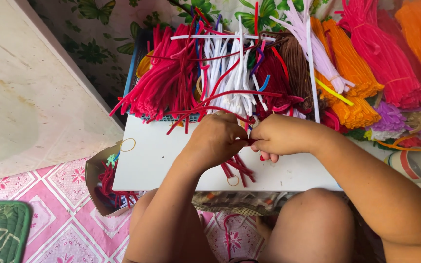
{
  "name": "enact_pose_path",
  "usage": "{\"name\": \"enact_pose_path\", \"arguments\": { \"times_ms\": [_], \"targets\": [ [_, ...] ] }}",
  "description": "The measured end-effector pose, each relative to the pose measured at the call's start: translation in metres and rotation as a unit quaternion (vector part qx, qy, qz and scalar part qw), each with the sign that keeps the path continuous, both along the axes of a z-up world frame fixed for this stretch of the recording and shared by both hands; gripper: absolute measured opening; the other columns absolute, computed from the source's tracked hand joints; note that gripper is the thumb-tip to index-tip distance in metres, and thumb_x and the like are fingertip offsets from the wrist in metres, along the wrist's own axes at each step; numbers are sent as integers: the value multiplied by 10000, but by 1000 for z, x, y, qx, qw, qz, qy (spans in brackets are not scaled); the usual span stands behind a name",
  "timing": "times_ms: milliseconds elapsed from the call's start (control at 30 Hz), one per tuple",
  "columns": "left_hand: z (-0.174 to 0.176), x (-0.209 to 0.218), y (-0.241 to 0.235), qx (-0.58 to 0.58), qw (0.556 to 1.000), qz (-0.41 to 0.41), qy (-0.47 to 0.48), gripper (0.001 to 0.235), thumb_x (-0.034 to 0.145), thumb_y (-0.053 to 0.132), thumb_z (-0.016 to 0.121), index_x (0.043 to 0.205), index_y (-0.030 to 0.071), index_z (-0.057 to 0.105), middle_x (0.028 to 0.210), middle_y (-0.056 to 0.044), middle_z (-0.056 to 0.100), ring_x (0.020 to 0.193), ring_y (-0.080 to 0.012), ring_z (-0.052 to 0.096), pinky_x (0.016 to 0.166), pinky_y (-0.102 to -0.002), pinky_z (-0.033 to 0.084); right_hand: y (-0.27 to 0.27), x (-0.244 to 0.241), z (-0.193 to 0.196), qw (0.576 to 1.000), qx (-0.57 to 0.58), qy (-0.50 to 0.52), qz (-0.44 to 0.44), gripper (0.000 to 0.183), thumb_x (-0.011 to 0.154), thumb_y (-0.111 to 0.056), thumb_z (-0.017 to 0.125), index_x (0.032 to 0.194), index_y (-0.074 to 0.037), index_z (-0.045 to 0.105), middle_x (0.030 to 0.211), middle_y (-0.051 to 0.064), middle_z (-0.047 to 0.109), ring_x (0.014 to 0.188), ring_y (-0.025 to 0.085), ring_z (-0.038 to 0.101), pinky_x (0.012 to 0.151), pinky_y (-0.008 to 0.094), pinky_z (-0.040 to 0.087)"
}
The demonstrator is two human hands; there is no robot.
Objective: The person gathers red yarn strands, folds them, and ties them with a rubber band to form a tassel. They repeat this process to create multiple tassels, placing the finished ones on the table.
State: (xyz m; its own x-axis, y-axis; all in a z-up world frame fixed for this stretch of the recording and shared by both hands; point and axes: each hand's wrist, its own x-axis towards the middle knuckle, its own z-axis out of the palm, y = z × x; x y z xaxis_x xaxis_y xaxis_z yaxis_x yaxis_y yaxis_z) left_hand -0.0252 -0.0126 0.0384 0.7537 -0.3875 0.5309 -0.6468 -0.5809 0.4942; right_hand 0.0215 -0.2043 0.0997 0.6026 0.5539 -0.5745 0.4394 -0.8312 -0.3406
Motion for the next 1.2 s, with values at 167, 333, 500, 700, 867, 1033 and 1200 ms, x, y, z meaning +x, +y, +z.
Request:
{"name": "enact_pose_path", "arguments": {
  "times_ms": [167,333,500,700,867,1033,1200],
  "targets": [
    [-6,5,-8,42,996,-21,69,48,775,156,746,784,151,792,635,-70,616,675,-308,629,628,-393,508,6,-4,16,997,-66,-38,20,256,942,-252,563,988,-158,797,647,-60,777,565,69,748,586,252,609],
    [-10,10,-10,55,994,-17,90,71,779,122,727,783,137,796,615,-55,618,644,-272,633,596,-352,519,6,-7,20,995,-56,-70,43,229,929,-256,582,918,-162,791,641,-71,775,572,74,747,626,275,595],
    [-16,12,-6,-6,996,-38,76,68,768,108,721,786,65,770,625,-109,614,684,-335,651,628,-423,539,-5,-13,16,980,42,-195,26,135,930,-245,627,926,-172,740,832,32,801,848,263,764,752,395,581],
    [-7,9,-3,-113,992,-34,50,38,771,114,720,758,81,736,627,-84,591,683,-308,640,633,-396,545,-20,-4,-12,950,181,-251,30,74,852,-147,709,819,-100,756,875,20,720,904,233,685,806,382,571],
    [-5,8,-3,-199,979,-12,53,52,782,136,743,742,106,728,629,-55,581,664,-254,630,629,-346,527,-25,-5,-43,912,339,-227,-45,62,852,-124,736,793,-104,741,832,15,716,818,191,667,747,349,560],
    [-11,10,-15,-304,949,2,86,47,783,123,769,737,131,760,618,-29,589,621,-185,597,616,-291,505,-28,-3,-81,841,499,-179,-108,166,906,-103,741,746,-61,720,768,29,679,725,124,590,681,292,520],
    [-16,16,-23,-399,911,28,100,78,822,148,803,752,136,771,627,-9,579,621,-118,568,613,-248,485,-16,-3,-80,779,576,-180,-169,228,960,-100,729,748,-16,719,756,50,668,674,96,568,605,255,515]
  ]
}}
